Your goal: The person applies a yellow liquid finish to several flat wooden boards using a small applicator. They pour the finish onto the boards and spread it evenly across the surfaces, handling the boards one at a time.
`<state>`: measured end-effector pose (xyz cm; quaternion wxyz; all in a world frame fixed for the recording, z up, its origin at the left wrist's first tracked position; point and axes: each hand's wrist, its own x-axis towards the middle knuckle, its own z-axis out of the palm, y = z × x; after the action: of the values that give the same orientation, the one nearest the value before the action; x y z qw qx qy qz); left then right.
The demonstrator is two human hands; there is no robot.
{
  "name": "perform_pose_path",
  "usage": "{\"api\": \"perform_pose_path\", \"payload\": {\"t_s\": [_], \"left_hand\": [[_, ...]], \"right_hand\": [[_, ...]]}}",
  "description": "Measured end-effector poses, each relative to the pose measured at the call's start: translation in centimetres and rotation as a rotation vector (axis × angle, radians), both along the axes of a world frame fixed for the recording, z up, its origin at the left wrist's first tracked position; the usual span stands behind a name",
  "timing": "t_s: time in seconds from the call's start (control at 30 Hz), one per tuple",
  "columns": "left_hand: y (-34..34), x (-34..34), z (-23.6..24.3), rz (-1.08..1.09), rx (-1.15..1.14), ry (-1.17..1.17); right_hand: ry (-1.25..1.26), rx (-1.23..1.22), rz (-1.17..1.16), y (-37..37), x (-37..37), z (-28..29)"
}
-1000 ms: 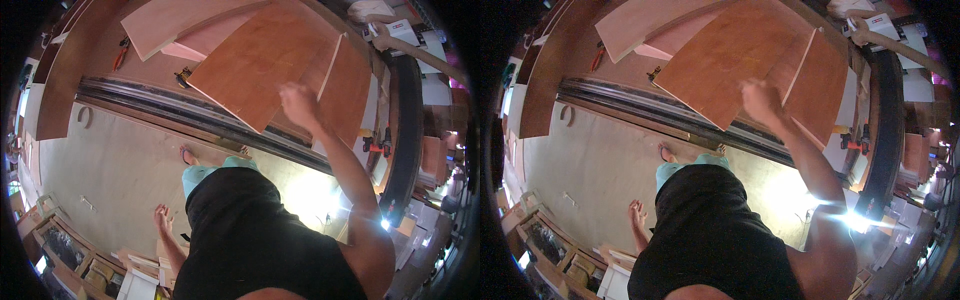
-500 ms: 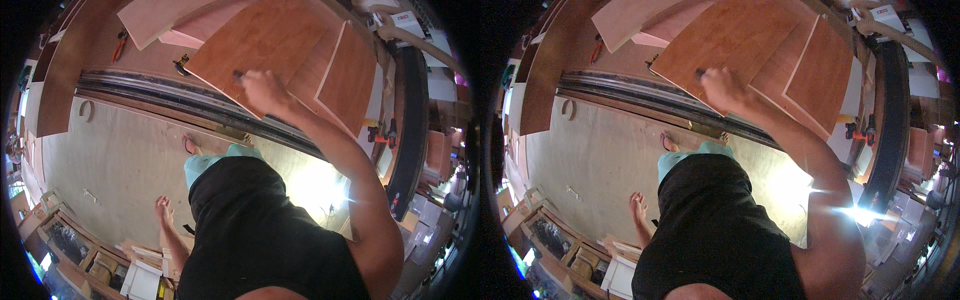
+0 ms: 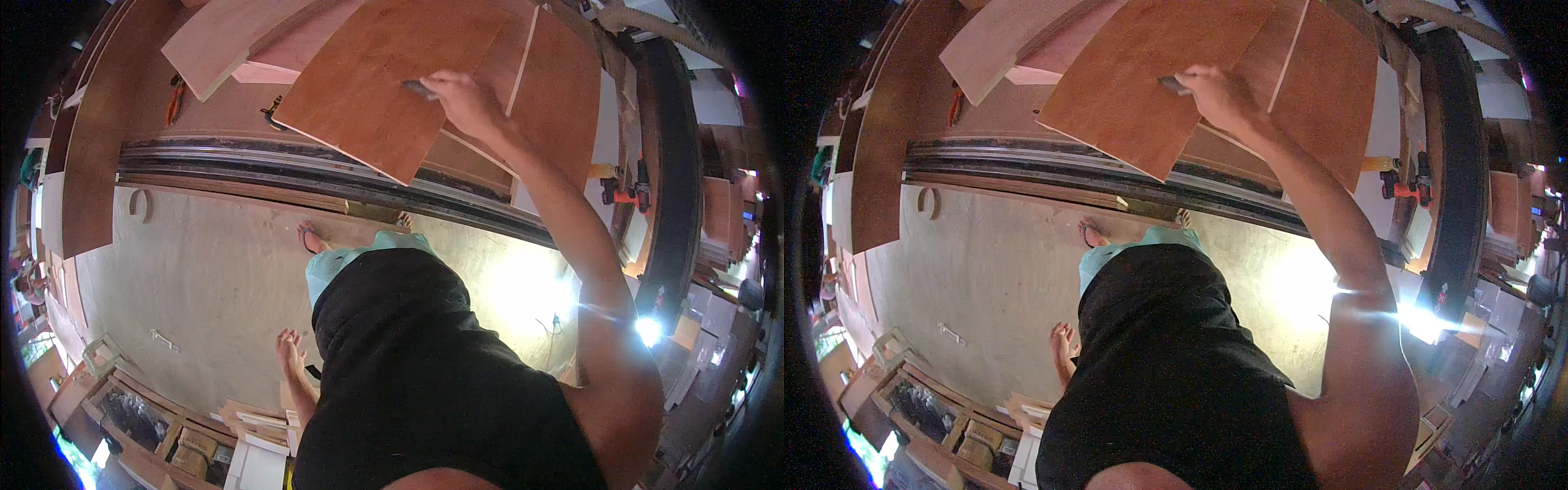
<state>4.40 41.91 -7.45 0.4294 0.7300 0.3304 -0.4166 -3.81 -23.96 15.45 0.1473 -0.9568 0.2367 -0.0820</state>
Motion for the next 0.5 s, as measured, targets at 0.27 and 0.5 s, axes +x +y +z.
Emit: {"api": "perform_pose_path", "payload": {"t_s": [0.27,0.5], "left_hand": [[3.5,0.4,-0.9,-0.021,0.072,0.059],[1.5,3.7,0.3,-0.065,0.063,-0.073]], "right_hand": [[0.130,-0.084,0.111,5.0,-1.4,3.4],[0.223,-0.260,0.064,-0.8,1.1,-0.1]]}}
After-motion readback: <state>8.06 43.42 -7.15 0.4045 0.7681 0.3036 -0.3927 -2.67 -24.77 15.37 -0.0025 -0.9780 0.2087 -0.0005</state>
